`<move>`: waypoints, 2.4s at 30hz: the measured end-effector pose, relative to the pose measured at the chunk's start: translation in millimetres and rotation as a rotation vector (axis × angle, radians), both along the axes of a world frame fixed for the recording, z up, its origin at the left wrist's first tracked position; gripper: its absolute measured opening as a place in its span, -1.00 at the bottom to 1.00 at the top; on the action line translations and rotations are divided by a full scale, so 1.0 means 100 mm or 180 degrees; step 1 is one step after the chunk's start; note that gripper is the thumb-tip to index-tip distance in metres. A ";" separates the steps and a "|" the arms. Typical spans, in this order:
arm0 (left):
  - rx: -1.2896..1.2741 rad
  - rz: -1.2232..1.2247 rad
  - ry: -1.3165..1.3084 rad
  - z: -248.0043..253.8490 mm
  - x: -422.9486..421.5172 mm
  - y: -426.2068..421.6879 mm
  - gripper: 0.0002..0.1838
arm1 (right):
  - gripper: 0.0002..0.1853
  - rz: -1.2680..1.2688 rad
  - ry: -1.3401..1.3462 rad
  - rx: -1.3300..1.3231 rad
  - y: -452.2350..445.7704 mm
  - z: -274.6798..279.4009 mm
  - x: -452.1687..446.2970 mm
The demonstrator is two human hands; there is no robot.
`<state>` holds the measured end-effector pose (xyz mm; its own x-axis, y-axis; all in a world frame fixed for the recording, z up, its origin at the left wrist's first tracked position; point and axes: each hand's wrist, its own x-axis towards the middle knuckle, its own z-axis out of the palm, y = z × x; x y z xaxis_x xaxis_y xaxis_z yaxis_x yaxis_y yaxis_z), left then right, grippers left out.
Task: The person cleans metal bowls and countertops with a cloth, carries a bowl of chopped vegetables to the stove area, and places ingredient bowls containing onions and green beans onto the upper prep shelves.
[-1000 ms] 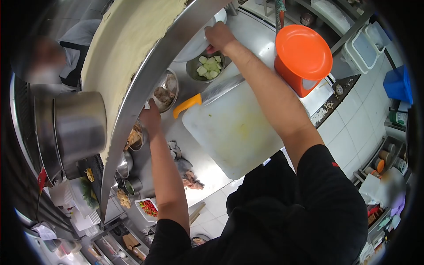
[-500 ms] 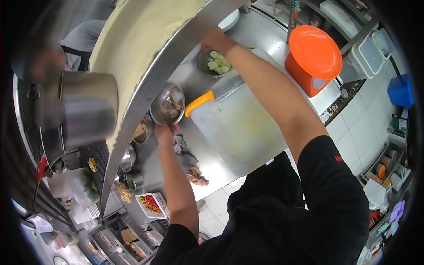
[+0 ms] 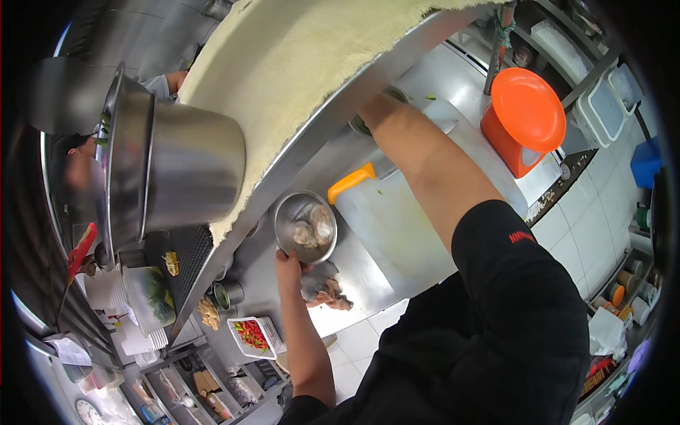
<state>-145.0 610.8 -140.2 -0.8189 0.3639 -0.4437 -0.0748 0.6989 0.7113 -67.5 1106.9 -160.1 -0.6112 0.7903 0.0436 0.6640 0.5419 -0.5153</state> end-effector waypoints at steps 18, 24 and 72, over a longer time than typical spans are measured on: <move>-0.1190 -0.0538 0.2340 0.02 0.06 -0.59 -0.49 | -0.72 -0.0320 -0.0230 -0.0259 -0.12 -0.01 1.52; -0.1411 -0.0427 0.2925 -0.57 0.67 -1.29 -0.71 | -0.76 -0.0857 0.0484 -0.0247 -0.58 0.55 2.01; 0.2263 -0.1635 0.2923 4.16 0.87 0.74 -0.75 | -0.78 -0.1134 0.2668 -0.1357 -2.95 2.18 3.87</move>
<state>-58.4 685.2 275.8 -0.4149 0.6534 0.6332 0.8084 -0.0547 0.5861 319.0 811.7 57.8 -0.2378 0.9711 0.0221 0.0855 0.0436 -0.9954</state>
